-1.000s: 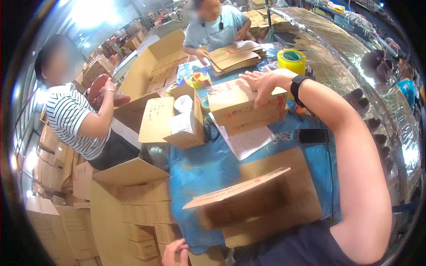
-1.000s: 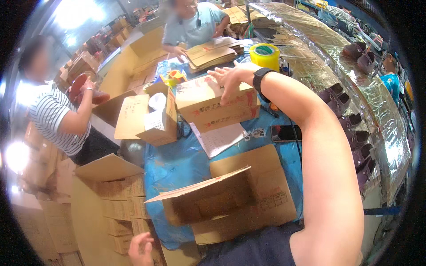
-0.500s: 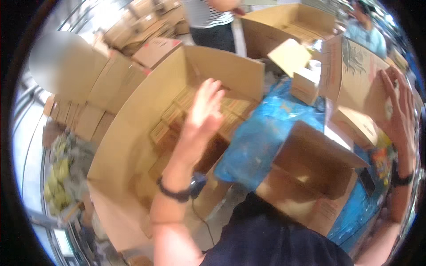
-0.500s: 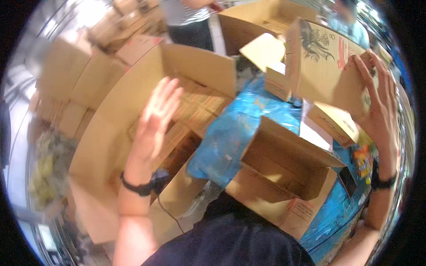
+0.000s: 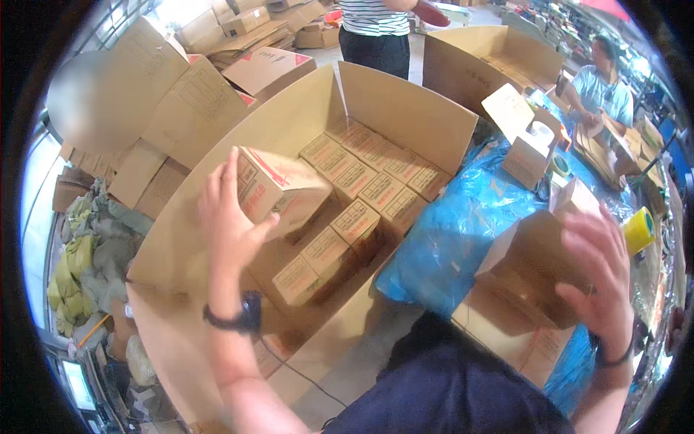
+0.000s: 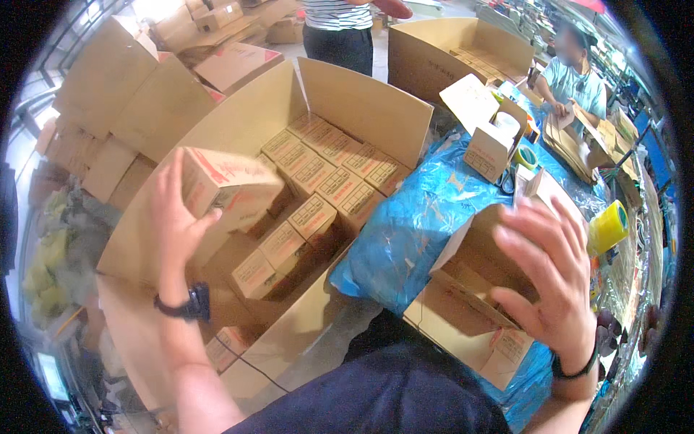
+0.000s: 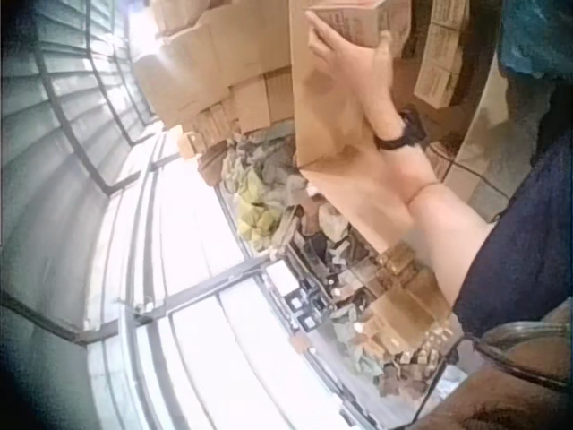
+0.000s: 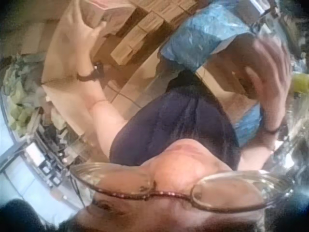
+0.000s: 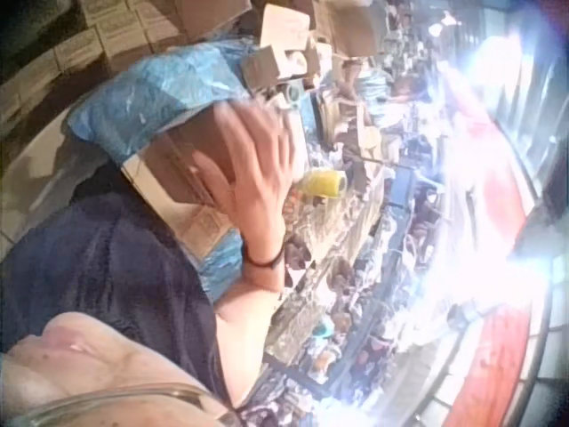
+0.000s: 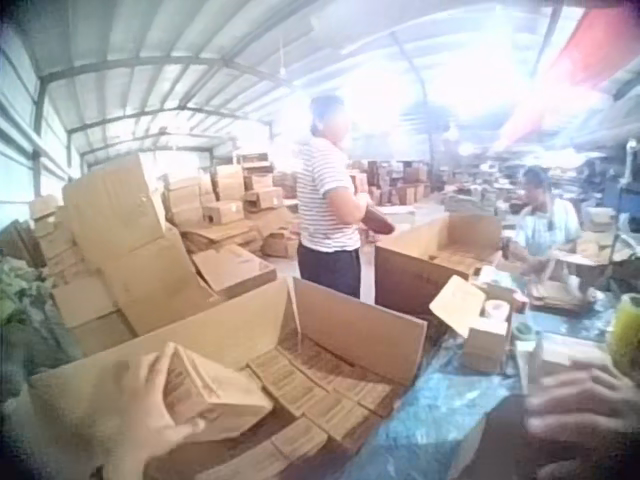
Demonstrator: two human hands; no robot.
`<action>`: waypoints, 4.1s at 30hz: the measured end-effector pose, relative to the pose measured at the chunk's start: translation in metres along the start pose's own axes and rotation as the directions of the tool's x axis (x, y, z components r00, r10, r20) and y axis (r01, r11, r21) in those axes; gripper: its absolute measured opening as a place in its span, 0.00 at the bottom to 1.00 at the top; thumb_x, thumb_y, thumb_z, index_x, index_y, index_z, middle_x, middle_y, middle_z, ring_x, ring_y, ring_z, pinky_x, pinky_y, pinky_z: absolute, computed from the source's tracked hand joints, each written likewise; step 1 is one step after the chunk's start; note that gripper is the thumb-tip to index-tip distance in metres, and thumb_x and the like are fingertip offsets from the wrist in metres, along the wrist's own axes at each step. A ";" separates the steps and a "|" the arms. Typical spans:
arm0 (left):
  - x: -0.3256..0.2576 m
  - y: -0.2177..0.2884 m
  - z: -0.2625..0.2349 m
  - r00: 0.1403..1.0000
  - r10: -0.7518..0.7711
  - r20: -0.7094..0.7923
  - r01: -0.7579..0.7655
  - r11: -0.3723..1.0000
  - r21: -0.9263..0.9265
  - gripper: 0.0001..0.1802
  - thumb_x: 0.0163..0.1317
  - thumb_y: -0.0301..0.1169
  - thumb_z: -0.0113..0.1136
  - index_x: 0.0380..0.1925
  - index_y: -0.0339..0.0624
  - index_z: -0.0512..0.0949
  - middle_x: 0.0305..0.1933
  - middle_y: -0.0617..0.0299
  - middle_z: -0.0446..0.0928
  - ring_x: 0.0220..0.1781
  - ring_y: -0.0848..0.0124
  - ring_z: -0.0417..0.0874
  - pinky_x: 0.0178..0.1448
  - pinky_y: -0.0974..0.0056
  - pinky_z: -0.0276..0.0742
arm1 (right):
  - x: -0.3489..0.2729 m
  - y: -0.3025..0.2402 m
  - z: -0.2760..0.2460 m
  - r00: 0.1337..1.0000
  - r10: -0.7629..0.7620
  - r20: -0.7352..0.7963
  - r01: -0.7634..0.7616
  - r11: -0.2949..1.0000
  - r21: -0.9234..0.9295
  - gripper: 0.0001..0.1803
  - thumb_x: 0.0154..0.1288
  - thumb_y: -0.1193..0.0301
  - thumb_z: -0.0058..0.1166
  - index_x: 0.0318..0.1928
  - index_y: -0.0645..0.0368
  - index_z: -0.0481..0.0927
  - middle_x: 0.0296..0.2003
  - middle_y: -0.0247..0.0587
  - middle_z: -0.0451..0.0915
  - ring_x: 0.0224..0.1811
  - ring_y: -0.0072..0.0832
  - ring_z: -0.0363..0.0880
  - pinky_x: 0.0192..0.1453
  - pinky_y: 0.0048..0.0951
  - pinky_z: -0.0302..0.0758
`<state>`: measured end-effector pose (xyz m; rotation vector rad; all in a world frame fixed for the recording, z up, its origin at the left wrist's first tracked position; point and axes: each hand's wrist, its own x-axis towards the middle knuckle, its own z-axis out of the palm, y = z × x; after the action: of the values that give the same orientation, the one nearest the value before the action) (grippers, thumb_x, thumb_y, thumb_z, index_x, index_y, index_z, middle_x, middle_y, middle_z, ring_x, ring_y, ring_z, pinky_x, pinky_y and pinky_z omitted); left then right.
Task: Packing individual pairs of shoes into shoe boxes and then into a large cardboard shipping carton.
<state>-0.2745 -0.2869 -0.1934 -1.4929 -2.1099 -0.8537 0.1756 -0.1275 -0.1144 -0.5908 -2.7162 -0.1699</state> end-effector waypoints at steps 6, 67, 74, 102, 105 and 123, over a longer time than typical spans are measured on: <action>0.028 -0.126 0.177 0.875 -0.211 0.436 0.160 0.975 0.151 0.64 0.38 0.40 0.80 0.77 0.50 0.55 0.68 0.49 0.67 0.70 0.50 0.67 0.72 0.45 0.63 | -0.074 -0.024 0.008 0.915 0.364 0.176 -0.373 0.928 0.022 0.19 0.55 0.62 0.64 0.47 0.56 0.81 0.54 0.46 0.79 0.61 0.50 0.76 0.73 0.60 0.63; -0.208 0.138 -0.030 0.783 -0.098 0.615 0.606 0.347 -0.716 0.56 0.44 0.33 0.70 0.75 0.33 0.55 0.74 0.47 0.60 0.72 0.56 0.68 0.73 0.58 0.67 | -0.104 -0.132 0.100 0.997 0.024 -0.069 0.011 0.884 0.467 0.51 0.55 0.55 0.71 0.75 0.55 0.59 0.52 0.52 0.72 0.56 0.47 0.74 0.62 0.48 0.71; -0.168 0.186 -0.025 0.282 0.478 0.832 0.200 0.819 -0.538 0.55 0.44 0.42 0.74 0.71 0.31 0.60 0.71 0.43 0.63 0.73 0.48 0.65 0.75 0.54 0.61 | -0.108 -0.103 0.126 0.802 -0.361 0.477 0.072 0.850 0.521 0.57 0.47 0.41 0.70 0.72 0.58 0.63 0.62 0.55 0.72 0.67 0.51 0.70 0.70 0.50 0.65; -0.292 0.220 -0.024 0.201 -0.588 0.783 0.909 -0.186 -0.373 0.25 0.63 0.25 0.58 0.61 0.42 0.69 0.59 0.61 0.75 0.62 0.65 0.76 0.70 0.47 0.68 | -0.136 -0.165 0.232 0.932 -0.053 0.357 -0.252 0.612 0.750 0.58 0.50 0.52 0.63 0.75 0.71 0.50 0.71 0.75 0.55 0.72 0.63 0.61 0.74 0.48 0.65; -0.291 0.214 -0.027 0.128 -0.535 0.835 0.926 -0.238 -0.294 0.33 0.63 0.22 0.59 0.65 0.51 0.57 0.63 0.63 0.68 0.63 0.68 0.72 0.68 0.50 0.69 | -0.145 -0.162 0.238 0.901 -0.090 0.424 -0.318 0.527 0.788 0.58 0.50 0.52 0.62 0.75 0.70 0.51 0.71 0.73 0.57 0.72 0.61 0.62 0.73 0.47 0.66; -0.248 0.235 -0.079 0.096 -0.510 0.855 0.970 -0.143 -0.194 0.19 0.64 0.30 0.58 0.55 0.42 0.73 0.58 0.60 0.76 0.62 0.65 0.74 0.69 0.42 0.64 | -0.133 -0.154 0.183 0.850 -0.141 0.508 -0.419 0.403 0.814 0.58 0.52 0.53 0.60 0.77 0.69 0.48 0.75 0.66 0.53 0.76 0.54 0.58 0.77 0.40 0.61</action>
<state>0.0297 -0.4552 -0.2391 -0.1185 -3.4154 -2.4179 0.1661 -0.2827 -0.3394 -0.5300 -2.5742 1.6850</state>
